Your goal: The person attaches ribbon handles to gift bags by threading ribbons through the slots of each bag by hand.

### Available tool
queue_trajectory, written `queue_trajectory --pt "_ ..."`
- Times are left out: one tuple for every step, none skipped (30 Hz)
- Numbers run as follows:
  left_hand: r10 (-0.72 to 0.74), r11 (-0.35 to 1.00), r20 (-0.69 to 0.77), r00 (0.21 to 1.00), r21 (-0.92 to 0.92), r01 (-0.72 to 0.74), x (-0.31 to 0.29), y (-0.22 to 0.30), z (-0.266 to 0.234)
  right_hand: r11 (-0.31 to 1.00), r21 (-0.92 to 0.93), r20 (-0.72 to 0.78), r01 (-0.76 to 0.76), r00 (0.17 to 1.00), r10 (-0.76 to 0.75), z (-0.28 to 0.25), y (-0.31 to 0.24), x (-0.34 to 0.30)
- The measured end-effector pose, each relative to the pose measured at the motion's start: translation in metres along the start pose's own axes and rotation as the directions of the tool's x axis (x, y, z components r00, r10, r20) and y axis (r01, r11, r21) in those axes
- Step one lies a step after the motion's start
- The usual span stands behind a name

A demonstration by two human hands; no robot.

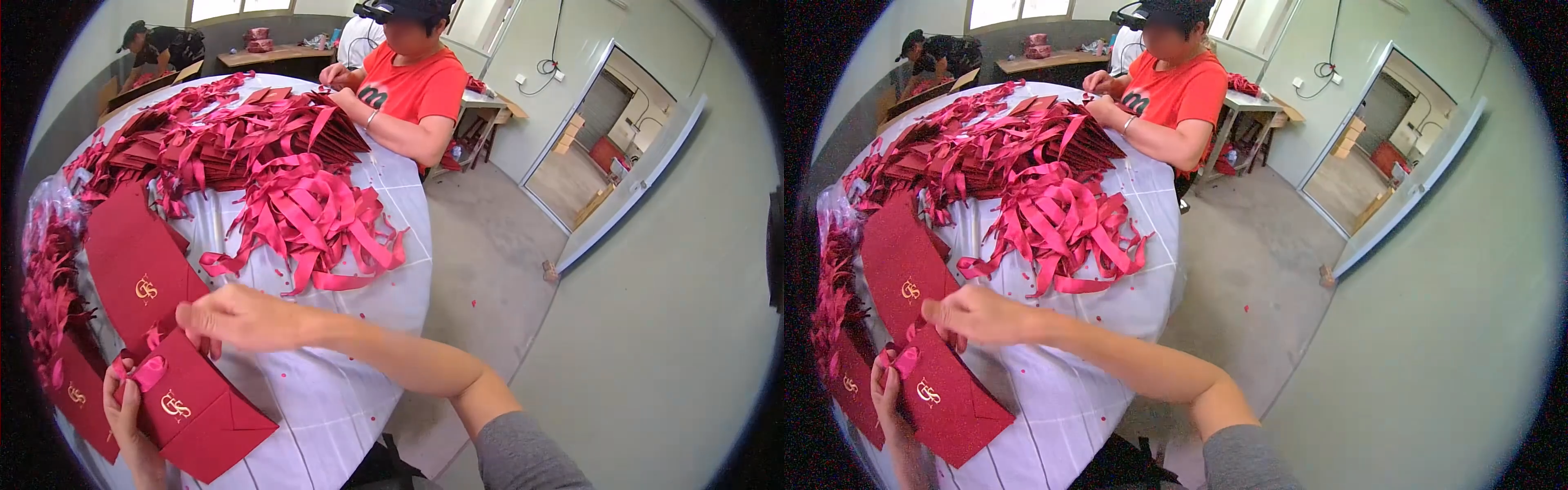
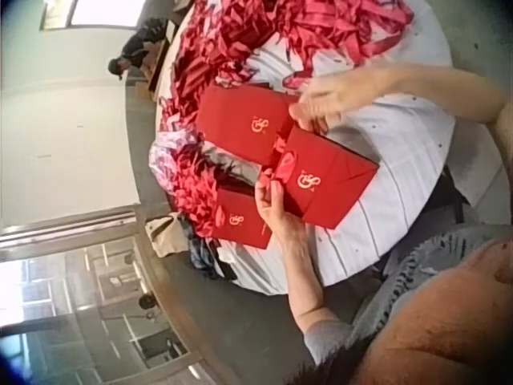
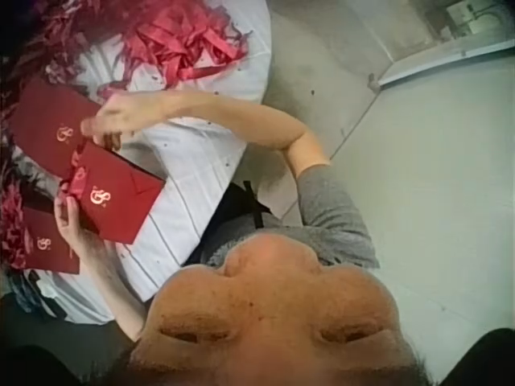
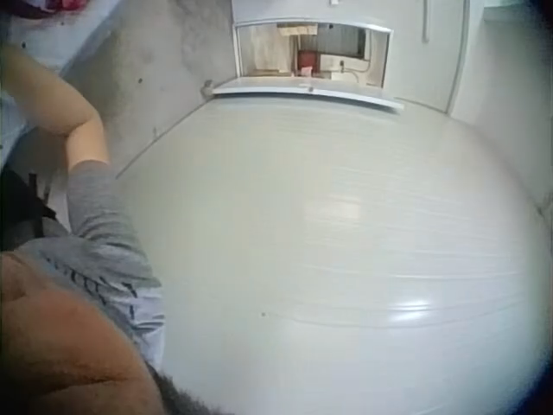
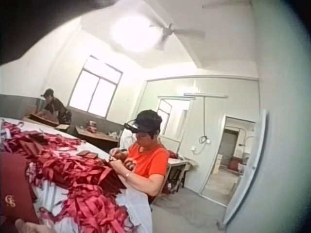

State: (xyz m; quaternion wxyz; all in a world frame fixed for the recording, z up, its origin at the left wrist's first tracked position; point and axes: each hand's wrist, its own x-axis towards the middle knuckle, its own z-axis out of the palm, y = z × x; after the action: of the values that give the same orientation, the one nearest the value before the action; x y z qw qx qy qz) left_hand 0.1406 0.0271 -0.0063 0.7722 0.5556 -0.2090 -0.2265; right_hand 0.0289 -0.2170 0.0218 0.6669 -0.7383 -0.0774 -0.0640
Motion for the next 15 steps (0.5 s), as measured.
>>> queue_trajectory --pt "0.001 1.0 0.0 1.0 -0.008 -0.001 0.0 -0.001 -0.001 0.984 -0.178 0.002 -0.027 1.0 0.028 0.0 -0.006 -0.002" --pt "0.003 1.0 0.001 1.0 -0.017 -0.003 -0.001 -0.002 -0.001 0.983 -0.181 0.003 -0.026 1.0 0.026 0.003 -0.005 -0.001" --pt "0.007 1.0 0.002 1.0 -0.018 -0.007 -0.002 -0.001 -0.001 0.987 -0.157 -0.065 0.01 0.998 -0.02 0.007 -0.003 0.0" --pt "0.008 0.999 0.003 1.0 -0.031 -0.008 -0.003 0.0 0.001 0.989 -0.138 -0.13 0.046 0.989 -0.064 0.011 -0.004 0.001" --pt "0.01 0.999 0.004 1.0 -0.044 -0.01 -0.004 0.001 0.004 0.992 0.055 -0.223 -0.109 0.968 0.119 0.015 -0.01 -0.001" --pt "0.004 0.999 0.011 1.0 -0.049 -0.004 -0.006 0.002 0.007 0.993 0.049 -0.221 -0.108 0.968 0.116 0.016 -0.011 -0.002" --pt "0.002 0.999 0.018 1.0 -0.05 -0.001 -0.009 0.005 0.011 0.988 -0.01 -0.202 -0.156 0.968 0.151 0.018 -0.012 -0.002" --pt "-0.005 1.0 0.025 1.0 -0.017 0.006 -0.011 0.007 0.013 0.977 -0.07 -0.185 -0.202 0.965 0.187 0.02 -0.014 -0.002" --pt "-0.008 1.0 0.019 1.0 -0.012 0.009 -0.013 0.009 0.016 0.978 -0.076 -0.182 -0.196 0.967 0.18 0.022 -0.015 -0.002" --pt "-0.014 1.0 0.015 1.0 -0.01 0.014 -0.015 0.009 0.018 0.978 -0.083 -0.152 -0.19 0.973 0.176 0.025 -0.015 -0.003" --pt "0.0 1.0 0.045 0.999 0.003 -0.001 -0.015 0.007 0.016 0.979 -0.091 -0.121 -0.183 0.978 0.172 0.029 -0.015 -0.003" --pt "-0.002 1.0 0.035 0.999 -0.012 0.002 -0.015 0.007 0.016 0.979 -0.098 -0.09 -0.176 0.982 0.168 0.032 -0.015 -0.003" --pt "-0.004 1.0 0.022 1.0 -0.026 0.005 -0.016 0.007 0.017 0.984 -0.008 -0.096 -0.177 0.98 0.175 0.035 -0.016 -0.003" --pt "-0.02 0.999 0.033 0.999 -0.034 0.021 -0.017 0.01 0.02 0.993 0.038 -0.143 -0.113 0.983 0.118 0.039 -0.015 -0.003" --pt "-0.02 0.999 0.036 0.999 -0.035 0.021 -0.018 0.012 0.022 0.996 0.081 -0.191 -0.047 0.98 0.062 0.044 -0.015 -0.003"
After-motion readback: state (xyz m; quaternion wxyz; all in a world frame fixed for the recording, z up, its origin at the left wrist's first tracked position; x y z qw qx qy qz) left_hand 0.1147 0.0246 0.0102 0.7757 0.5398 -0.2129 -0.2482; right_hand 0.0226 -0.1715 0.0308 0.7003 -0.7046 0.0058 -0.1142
